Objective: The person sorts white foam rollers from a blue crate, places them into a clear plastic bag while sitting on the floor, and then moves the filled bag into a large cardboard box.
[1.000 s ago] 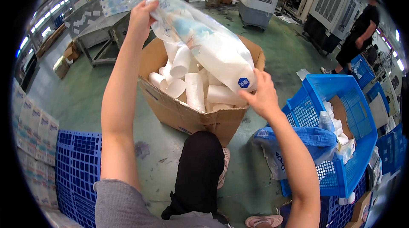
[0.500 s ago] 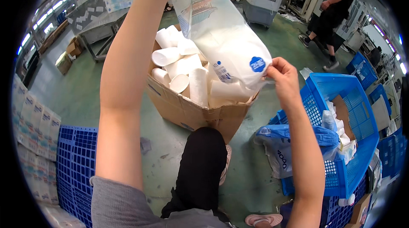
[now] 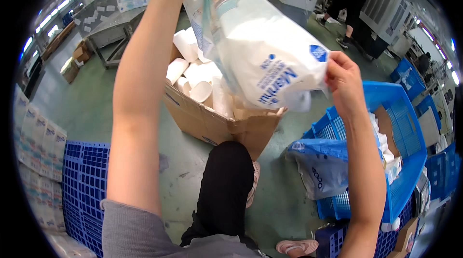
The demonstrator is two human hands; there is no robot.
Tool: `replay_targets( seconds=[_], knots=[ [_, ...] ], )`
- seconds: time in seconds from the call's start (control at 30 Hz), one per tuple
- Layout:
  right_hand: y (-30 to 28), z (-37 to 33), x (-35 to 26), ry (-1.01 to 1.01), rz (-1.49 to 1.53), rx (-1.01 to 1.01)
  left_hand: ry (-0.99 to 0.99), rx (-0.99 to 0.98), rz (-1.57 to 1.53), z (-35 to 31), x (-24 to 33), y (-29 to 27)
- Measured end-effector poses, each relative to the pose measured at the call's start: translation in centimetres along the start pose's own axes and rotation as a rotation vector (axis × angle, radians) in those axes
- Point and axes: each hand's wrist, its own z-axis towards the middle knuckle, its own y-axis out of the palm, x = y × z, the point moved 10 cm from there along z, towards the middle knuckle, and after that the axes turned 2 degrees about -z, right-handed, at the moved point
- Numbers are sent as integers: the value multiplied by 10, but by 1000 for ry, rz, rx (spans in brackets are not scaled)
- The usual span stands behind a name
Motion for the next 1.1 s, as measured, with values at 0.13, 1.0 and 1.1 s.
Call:
replay_targets(
  seconds=[0.13, 1.0, 1.1],
  knots=[
    [-19, 3, 16, 89, -505, -12, -56, 221, 160, -19, -26, -6],
    [-78, 14, 2, 5, 622, 396, 628, -1062, 1367, -416, -140, 206],
    [-111, 1, -50, -89, 482, 491, 635, -1026, 1615, -389, -160, 203]
  ],
)
